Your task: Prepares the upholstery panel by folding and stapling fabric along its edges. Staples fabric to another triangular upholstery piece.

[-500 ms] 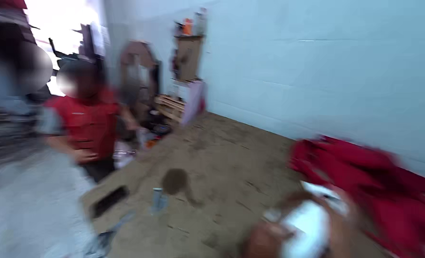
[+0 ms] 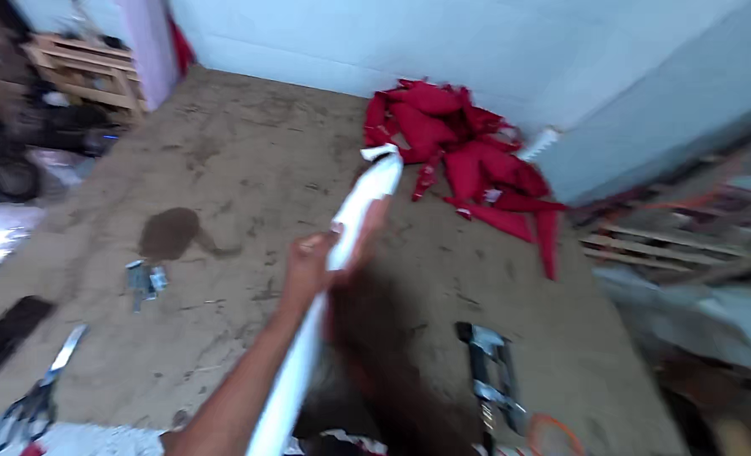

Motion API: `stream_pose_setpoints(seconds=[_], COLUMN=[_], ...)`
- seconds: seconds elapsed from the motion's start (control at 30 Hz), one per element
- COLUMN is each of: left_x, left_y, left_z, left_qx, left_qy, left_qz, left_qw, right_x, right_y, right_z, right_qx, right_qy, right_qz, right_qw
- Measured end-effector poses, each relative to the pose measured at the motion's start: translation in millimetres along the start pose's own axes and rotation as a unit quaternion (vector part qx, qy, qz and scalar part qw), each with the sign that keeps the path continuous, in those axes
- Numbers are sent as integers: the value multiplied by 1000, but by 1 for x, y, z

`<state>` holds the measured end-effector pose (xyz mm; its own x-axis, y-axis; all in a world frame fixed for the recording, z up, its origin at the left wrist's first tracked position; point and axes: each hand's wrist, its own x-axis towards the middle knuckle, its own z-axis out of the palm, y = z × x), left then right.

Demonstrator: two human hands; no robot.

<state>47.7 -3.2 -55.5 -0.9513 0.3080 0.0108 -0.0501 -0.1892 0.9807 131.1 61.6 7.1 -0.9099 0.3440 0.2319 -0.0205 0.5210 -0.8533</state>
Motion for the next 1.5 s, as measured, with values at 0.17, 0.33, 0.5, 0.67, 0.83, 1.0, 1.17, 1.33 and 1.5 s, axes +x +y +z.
stream_pose_setpoints(seconds=[0.17, 0.33, 0.5, 0.67, 0.83, 1.0, 1.17, 1.33, 1.5], left_x=[5, -6, -3, 8, 13, 25, 26, 22, 4], left_y=[2, -11, 4, 23, 51, 23, 12, -2, -13], left_z=[15, 11, 28, 20, 37, 59, 62, 61, 93], left_qx=[61, 54, 73, 121, 170, 73, 85, 94, 63], left_qy=[35, -25, -118, -154, -109, -32, -13, -15, -92], left_qz=[-28, 32, 45, -87, -80, -27, 0, 52, 61], left_qw=[997, 998, 989, 977, 976, 996, 996, 994, 992], right_x=[-33, 2, 23, 39, 67, 74, 66, 41, -2], right_y=[28, 116, 99, 105, 95, 108, 98, 69, 147], right_z=[-4, 0, 4, -42, -41, -21, -12, -18, -25], right_qx=[161, 257, 277, 223, 227, 289, 216, 131, 432], right_qy=[49, 153, 200, 143, 144, 169, 191, 178, 235], right_qz=[-102, -89, 29, 30, 31, -2, -18, -99, 47], right_qw=[981, 950, 940, 964, 963, 942, 958, 970, 870])
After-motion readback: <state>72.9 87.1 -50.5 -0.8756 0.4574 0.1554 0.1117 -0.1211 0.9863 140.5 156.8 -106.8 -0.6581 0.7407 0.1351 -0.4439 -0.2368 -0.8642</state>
